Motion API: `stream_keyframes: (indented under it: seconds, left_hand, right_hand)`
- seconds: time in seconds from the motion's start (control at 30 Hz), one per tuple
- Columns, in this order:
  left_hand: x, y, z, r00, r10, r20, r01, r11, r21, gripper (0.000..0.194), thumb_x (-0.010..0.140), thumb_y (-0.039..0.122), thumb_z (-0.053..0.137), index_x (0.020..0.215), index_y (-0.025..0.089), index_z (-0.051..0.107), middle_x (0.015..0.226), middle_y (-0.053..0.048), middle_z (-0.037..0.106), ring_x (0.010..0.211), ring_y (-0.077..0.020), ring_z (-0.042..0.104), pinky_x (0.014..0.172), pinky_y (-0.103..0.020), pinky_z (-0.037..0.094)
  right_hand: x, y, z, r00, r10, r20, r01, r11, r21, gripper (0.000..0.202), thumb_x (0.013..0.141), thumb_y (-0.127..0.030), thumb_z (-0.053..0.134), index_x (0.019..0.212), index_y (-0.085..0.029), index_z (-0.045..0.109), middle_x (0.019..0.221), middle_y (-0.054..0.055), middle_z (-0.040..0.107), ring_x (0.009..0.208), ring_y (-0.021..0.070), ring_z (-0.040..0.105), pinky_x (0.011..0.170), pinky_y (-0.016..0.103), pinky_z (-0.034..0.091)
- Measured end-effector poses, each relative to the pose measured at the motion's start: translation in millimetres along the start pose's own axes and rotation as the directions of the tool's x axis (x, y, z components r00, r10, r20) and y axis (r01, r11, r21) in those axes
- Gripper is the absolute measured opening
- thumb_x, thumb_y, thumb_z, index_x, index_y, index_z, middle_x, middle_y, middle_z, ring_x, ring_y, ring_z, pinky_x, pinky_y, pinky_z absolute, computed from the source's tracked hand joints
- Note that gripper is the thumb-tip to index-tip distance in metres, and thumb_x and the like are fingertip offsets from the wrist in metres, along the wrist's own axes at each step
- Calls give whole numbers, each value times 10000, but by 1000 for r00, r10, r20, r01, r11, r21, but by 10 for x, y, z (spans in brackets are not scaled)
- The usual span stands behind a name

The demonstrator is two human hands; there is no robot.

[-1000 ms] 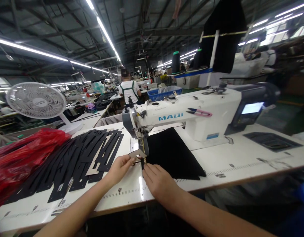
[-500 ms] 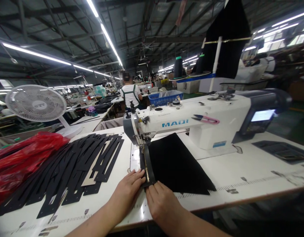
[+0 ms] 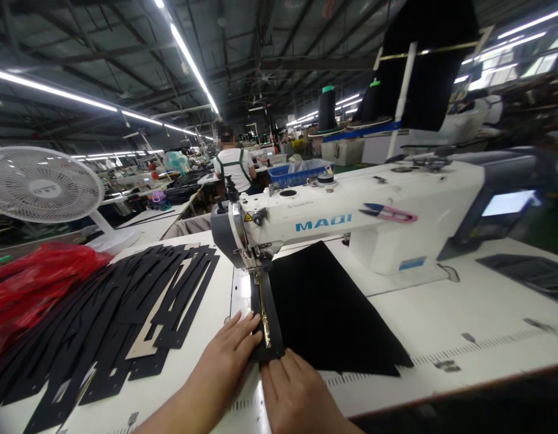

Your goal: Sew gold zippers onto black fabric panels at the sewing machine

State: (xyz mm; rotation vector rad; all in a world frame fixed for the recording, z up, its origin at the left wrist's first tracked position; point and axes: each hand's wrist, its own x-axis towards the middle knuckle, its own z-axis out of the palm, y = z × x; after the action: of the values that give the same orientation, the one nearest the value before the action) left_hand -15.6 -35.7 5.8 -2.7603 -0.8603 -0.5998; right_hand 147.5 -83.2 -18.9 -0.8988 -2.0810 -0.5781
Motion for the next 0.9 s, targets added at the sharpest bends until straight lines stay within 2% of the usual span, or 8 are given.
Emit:
stream_keyframes:
  seconds: [0.33,0.43,0.73,0.9]
  left_hand:
    - [76,-92,48,994,49,-94,-50,999,-12,215,851,84,411,953,106,599,1069,-148,649,1004,-237,618,921,-439,486]
    - [105,-125,61,993,43,-113,-44,999,-10,219,851,83,405,940,114,603,1058,-137,656,991,-230,624,915,-423,493]
    - [211,-309,129,998,12,-67,-15,999,-38,220,831,70,424,943,111,608,1042,-141,660,966,-234,630,871,-409,519]
    - [297,-413,187,992,6,-123,-15,997,-71,199,837,78,435,928,103,611,968,-135,674,912,-228,638,850,-397,531]
  right_hand:
    - [3,50,100,997,40,-61,-42,998,-40,391,803,32,295,752,-101,659,685,87,653,655,169,600,668,270,496]
    - [34,88,112,999,33,-14,-33,999,-20,374,804,17,313,743,-98,663,666,82,642,636,176,593,650,277,496]
    - [135,238,261,999,-21,47,19,999,25,356,816,5,329,745,-70,669,650,100,609,607,190,540,610,301,457]
    - [191,355,373,995,-30,97,27,999,33,334,828,-7,342,712,-92,644,630,81,578,573,189,499,545,306,407]
